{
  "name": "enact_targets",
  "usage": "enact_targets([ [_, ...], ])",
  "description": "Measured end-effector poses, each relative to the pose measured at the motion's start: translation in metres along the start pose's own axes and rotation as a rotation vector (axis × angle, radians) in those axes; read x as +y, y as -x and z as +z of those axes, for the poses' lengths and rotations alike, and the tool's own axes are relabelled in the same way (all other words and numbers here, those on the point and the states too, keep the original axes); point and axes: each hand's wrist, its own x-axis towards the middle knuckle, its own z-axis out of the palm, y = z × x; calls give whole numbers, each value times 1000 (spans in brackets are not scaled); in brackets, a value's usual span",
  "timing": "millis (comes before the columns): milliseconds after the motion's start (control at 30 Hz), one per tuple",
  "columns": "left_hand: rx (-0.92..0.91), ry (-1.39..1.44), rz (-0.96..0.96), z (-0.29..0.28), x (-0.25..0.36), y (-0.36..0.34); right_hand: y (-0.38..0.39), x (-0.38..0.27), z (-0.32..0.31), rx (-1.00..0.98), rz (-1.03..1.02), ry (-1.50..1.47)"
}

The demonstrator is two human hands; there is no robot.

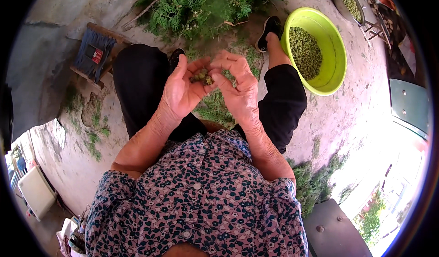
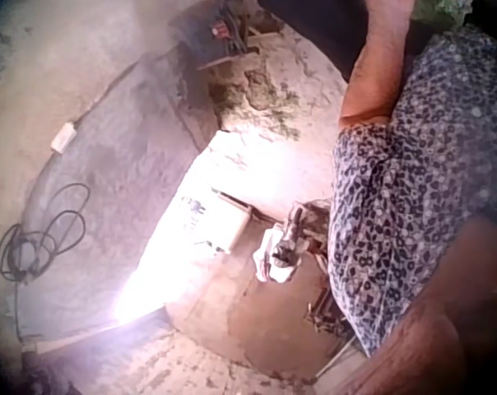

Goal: The person picks small green cones from cedar-like branches by hand and drops them into a yellow bucket.

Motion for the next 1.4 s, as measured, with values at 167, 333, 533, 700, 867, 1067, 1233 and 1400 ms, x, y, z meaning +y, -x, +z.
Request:
enact_targets([
  [167, 43, -36, 21, 3, 0, 1, 9, -4, 5, -185, 11, 367],
  [333, 22, -43, 33, 1, -1, 1, 13, 7, 9, -97, -86, 538],
  [533, 49, -72, 40, 1, -3, 2, 15, 8, 15, -4, -18, 267],
  [700, -53, -247, -36, -10, -6, 3, 14, 13, 16, 14, 33, 371],
  [867, 102, -289, -20, -12, -4, 1, 19, 18, 17, 100, 120, 84],
  [1067, 168, -537, 308, -11, -11, -3, 36, 53, 23, 181, 734, -858],
  [1233, 11, -971, 384, 9, -24, 6, 38, 43, 24, 34, 672, -456],
  [1400, -145, -1246, 437, -11, -31, -2, 52, 46, 9, -255, 64, 631],
])
